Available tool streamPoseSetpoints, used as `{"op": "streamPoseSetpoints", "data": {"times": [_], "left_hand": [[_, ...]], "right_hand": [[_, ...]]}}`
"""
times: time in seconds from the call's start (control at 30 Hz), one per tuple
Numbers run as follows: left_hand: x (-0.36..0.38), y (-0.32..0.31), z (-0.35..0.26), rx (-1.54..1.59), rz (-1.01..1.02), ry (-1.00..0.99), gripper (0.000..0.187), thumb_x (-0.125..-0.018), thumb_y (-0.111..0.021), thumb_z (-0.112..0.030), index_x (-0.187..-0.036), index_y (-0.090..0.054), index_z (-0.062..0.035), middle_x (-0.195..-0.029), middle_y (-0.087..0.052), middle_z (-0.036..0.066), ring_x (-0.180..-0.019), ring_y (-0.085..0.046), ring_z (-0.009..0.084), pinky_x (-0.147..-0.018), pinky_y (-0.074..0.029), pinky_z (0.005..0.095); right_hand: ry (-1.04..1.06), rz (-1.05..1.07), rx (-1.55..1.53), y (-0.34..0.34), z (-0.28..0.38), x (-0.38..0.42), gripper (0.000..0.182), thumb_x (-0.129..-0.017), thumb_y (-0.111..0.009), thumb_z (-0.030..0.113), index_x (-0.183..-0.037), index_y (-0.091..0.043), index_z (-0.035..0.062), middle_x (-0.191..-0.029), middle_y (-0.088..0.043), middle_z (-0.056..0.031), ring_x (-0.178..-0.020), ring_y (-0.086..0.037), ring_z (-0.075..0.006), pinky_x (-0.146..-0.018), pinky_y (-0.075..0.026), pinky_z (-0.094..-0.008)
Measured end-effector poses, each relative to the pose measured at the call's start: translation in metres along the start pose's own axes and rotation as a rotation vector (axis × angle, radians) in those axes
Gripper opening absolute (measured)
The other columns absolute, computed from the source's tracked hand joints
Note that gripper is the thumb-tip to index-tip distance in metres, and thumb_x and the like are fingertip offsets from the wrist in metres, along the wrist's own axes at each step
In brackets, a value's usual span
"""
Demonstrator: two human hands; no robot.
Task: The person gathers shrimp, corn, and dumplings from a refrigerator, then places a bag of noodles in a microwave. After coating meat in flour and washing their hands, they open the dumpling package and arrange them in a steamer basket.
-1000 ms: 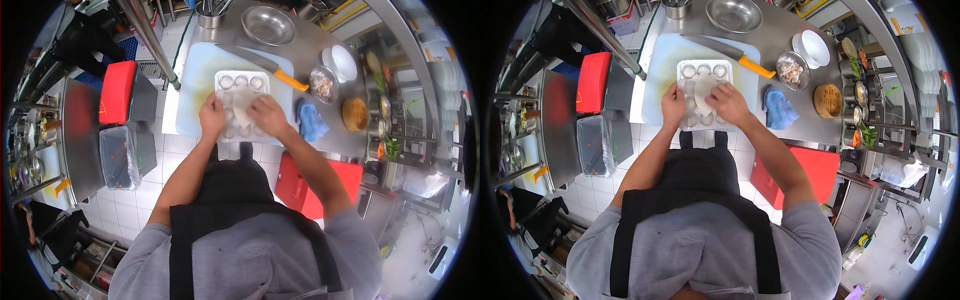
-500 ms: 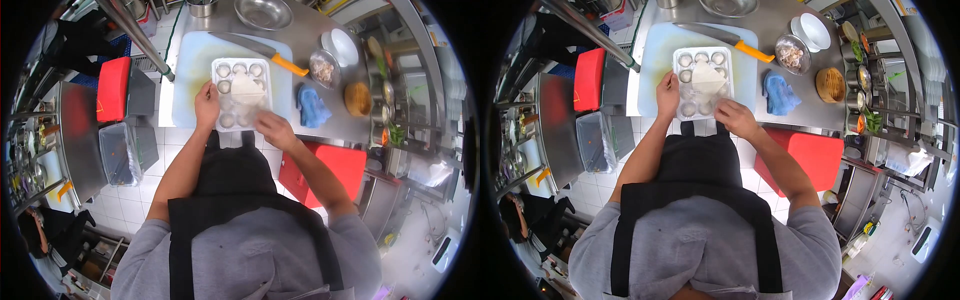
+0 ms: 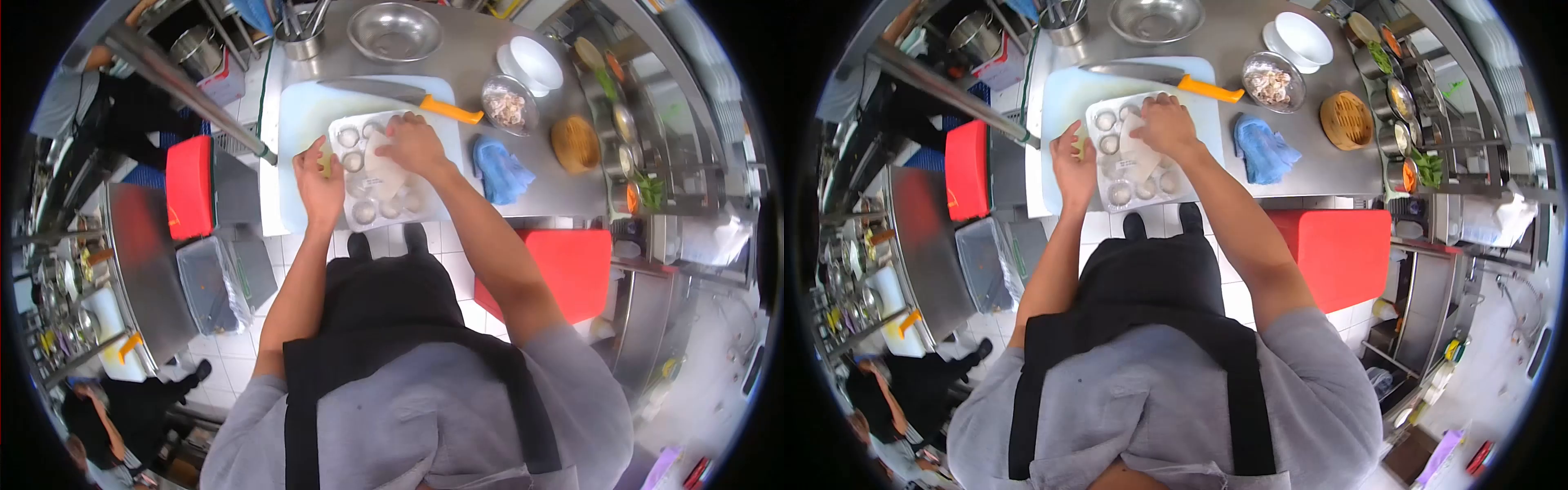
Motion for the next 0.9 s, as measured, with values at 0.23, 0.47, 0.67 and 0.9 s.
{"op": "streamPoseSetpoints", "data": {"times": [0.23, 0.47, 0.67, 0.9], "left_hand": [[-0.045, -0.002, -0.028, 0.133, 0.252, -0.008, 0.034, -0.089, -0.063, -0.009, -0.123, -0.063, -0.011, -0.101, -0.061, 0.009, -0.09, -0.06, 0.0169, -0.074, -0.049, 0.0289], [-0.061, -0.049, -0.106, 0.639, 0.777, -0.03, 0.053, -0.092, -0.064, -0.015, -0.14, -0.045, -0.0033, -0.13, -0.054, 0.014, -0.115, -0.054, 0.0199, -0.094, -0.044, 0.0319], [-0.032, -0.109, -0.168, 0.649, 0.873, 0.061, 0.044, -0.091, -0.064, -0.012, -0.13, -0.049, 0.0005, -0.108, -0.066, 0.006, -0.093, -0.061, 0.0104, -0.081, -0.048, 0.025], [0.015, -0.197, -0.206, 0.879, 0.921, 0.422, 0.043, -0.085, -0.067, -0.004, -0.125, -0.053, 0.0022, -0.102, -0.067, 0.007, -0.087, -0.063, 0.0127, -0.076, -0.05, 0.0273]], "right_hand": [[0.001, 0.153, -0.035, 0.014, -0.013, -0.009, 0.032, -0.077, -0.074, 0.026, -0.097, -0.063, 0.0047, -0.101, -0.068, -0.0121, -0.097, -0.063, -0.0307, -0.087, -0.048, -0.0405], [0.0, -0.165, -0.653, 0.121, -0.04, 0.012, 0.02, -0.087, -0.067, 0.018, -0.096, -0.067, 0.0009, -0.082, -0.068, -0.0139, -0.077, -0.063, -0.0202, -0.073, -0.049, -0.0332], [-0.173, -0.387, -0.824, 0.148, -0.107, 0.041, 0.021, -0.095, -0.056, 0.017, -0.101, -0.065, -0.0009, -0.074, -0.062, -0.01, -0.068, -0.054, -0.0162, -0.067, -0.045, -0.031], [-0.233, -0.606, -1.203, 0.155, -0.2, 0.078, 0.021, -0.095, -0.06, 0.018, -0.105, -0.065, -0.0007, -0.084, -0.065, -0.0023, -0.077, -0.056, -0.0097, -0.072, -0.047, -0.027]]}}
Point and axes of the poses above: each hand's wrist, its own x-axis away from the middle knuckle, its own y-axis out of the back of the hand, z = x × y, the point moved 4 cm from there along -x, towards the middle knuckle
